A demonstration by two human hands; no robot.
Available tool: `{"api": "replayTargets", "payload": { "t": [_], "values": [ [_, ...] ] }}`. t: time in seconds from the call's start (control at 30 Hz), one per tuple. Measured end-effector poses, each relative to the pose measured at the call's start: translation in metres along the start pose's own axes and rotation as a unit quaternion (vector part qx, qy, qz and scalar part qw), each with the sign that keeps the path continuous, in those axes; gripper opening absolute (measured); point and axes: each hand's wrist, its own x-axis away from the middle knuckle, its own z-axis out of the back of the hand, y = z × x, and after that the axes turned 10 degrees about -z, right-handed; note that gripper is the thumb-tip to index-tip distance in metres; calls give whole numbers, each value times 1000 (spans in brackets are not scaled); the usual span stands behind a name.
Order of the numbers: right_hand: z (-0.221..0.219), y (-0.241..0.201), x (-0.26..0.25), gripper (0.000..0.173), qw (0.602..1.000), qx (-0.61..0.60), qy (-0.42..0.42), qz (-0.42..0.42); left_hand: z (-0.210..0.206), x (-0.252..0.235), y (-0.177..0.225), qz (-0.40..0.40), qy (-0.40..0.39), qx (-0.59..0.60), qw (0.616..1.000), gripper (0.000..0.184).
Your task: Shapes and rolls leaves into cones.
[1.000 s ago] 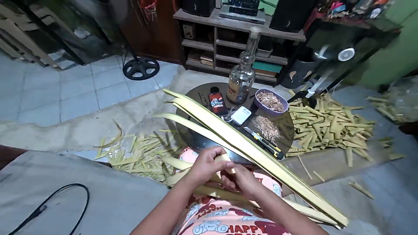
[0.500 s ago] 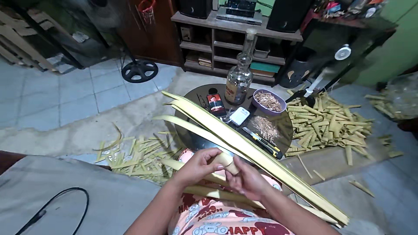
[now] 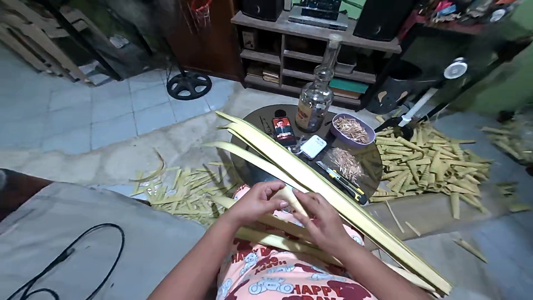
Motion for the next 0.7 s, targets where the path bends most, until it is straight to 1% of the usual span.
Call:
{"api": "replayTargets", "payload": {
  "t": [0.03,0.07,0.1,0.13,0.17,0.2,0.23,0.27,0.3,0.33,0.37,0.4,0.43,0.47,0.5,0.53,0.57,0.6,0.63,0.67,0.7],
  "values": [
    [1,0,1,39,993,-99,-24,-56,1,0,0,7,-4,8,1000,24],
    [2,-2,0,40,959,-238,-61,-140,2,0,0,11,-5,13,1000,25],
    [3,-3,-1,42,921,-323,-81,-202,2,-1,0,14,-4,19,1000,24],
    [4,-3,-1,41,932,-297,-77,-192,2,-1,-1,14,-1,22,1000,22],
    [4,-1,-1,38,974,-184,-52,-120,4,-1,-2,14,0,24,1000,22],
    [3,1,-1,40,999,-36,-14,-29,6,-1,-3,14,0,26,1000,22],
    [2,5,-1,43,998,60,16,31,8,-1,-3,18,-2,28,999,23],
    [2,5,0,41,999,42,5,20,9,0,-3,24,-6,35,999,24],
    [3,3,1,40,995,-78,-32,-52,10,1,-3,28,-9,42,999,25],
    [3,2,0,42,960,-229,-69,-144,10,1,-3,29,-9,44,999,25],
    [4,1,-1,43,925,-309,-87,-203,10,1,-3,30,-7,41,999,24],
    [4,2,-1,41,939,-277,-85,-187,11,1,-3,30,-5,38,999,23],
    [4,2,-1,40,977,-164,-63,-122,13,1,-4,27,-3,36,999,23],
    [3,4,-1,44,998,-34,-35,-46,15,0,-4,27,-1,34,999,24],
    [2,6,0,47,999,33,-9,-5,16,1,-5,29,-1,36,999,25],
    [3,5,1,43,999,-15,-21,-36,17,1,-6,33,-3,40,999,26],
    [4,4,1,39,981,-151,-54,-112,18,1,-7,33,-2,47,998,26],
    [6,3,-1,42,936,-283,-87,-193,18,1,-8,33,-1,53,998,26],
    [7,2,-1,43,914,-323,-97,-224,18,1,-9,34,0,57,998,26],
    [8,2,-2,41,942,-262,-89,-190,19,1,-10,35,3,59,998,25],
    [9,4,-2,40,980,-144,-61,-121,21,1,-11,38,7,58,998,25]
  ]
}}
